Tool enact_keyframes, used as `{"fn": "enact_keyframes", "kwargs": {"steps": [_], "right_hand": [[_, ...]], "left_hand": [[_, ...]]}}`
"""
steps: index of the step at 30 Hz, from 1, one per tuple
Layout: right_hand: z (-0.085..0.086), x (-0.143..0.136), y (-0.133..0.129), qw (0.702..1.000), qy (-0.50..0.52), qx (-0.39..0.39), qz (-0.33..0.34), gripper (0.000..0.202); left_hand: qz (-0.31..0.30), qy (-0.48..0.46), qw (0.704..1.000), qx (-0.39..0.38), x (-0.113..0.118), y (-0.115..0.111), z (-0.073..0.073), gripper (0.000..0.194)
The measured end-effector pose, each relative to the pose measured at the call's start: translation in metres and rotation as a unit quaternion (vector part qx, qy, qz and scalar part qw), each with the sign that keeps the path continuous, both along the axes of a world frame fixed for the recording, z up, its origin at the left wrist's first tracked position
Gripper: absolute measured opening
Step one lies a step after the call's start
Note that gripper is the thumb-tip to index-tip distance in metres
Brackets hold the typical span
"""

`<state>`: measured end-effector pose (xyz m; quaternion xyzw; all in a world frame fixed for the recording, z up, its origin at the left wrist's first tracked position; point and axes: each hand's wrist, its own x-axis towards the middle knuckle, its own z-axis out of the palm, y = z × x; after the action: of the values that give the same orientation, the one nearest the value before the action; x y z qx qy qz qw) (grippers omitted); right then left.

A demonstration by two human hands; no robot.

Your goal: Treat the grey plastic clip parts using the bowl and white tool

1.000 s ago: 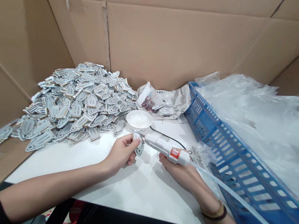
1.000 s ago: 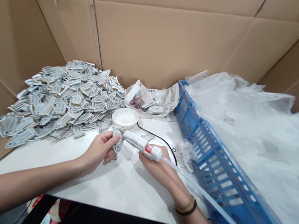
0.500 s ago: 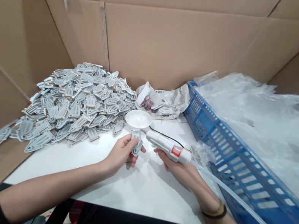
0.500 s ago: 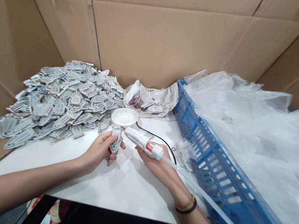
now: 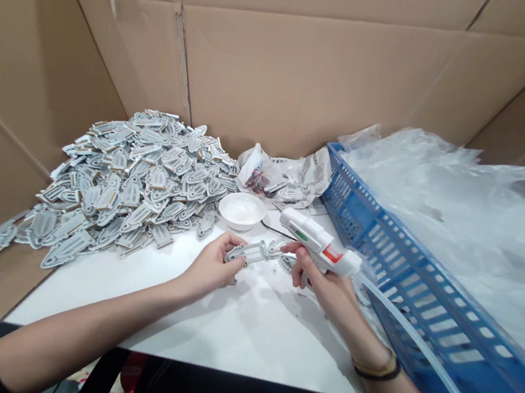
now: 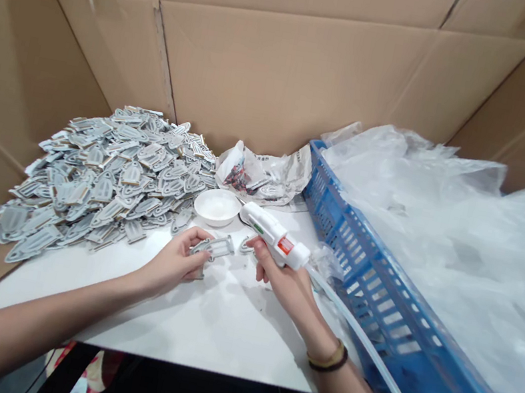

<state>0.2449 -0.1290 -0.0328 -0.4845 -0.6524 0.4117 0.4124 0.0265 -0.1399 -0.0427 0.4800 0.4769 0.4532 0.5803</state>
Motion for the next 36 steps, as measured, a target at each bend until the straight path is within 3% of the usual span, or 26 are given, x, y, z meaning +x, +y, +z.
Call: {"fn": "enact_keyframes", "kwargs": {"steps": [5, 11, 25, 36], "right_hand": [[0.003, -0.001, -0.002, 1.000, -0.006, -0.020, -0.008, 0.054], [-0.005, 0.002, -0.001, 0.999, -0.021, -0.032, -0.002, 0.052], [-0.006, -0.006, -0.006, 0.993, -0.117, -0.021, 0.013, 0.035], [-0.011, -0.005, -0.006, 0.992, -0.119, 0.006, 0.035, 0.033]], "left_hand": [[0.043, -0.027, 0.999, -0.002, -0.004, 0.007, 0.002, 0.026], [0.087, -0.061, 0.994, 0.013, -0.003, 0.007, 0.007, 0.033], [0.052, 0.001, 0.997, 0.060, -0.007, 0.007, 0.007, 0.027], [0.040, 0.011, 0.997, 0.069, -0.008, 0.008, 0.006, 0.025]]}}
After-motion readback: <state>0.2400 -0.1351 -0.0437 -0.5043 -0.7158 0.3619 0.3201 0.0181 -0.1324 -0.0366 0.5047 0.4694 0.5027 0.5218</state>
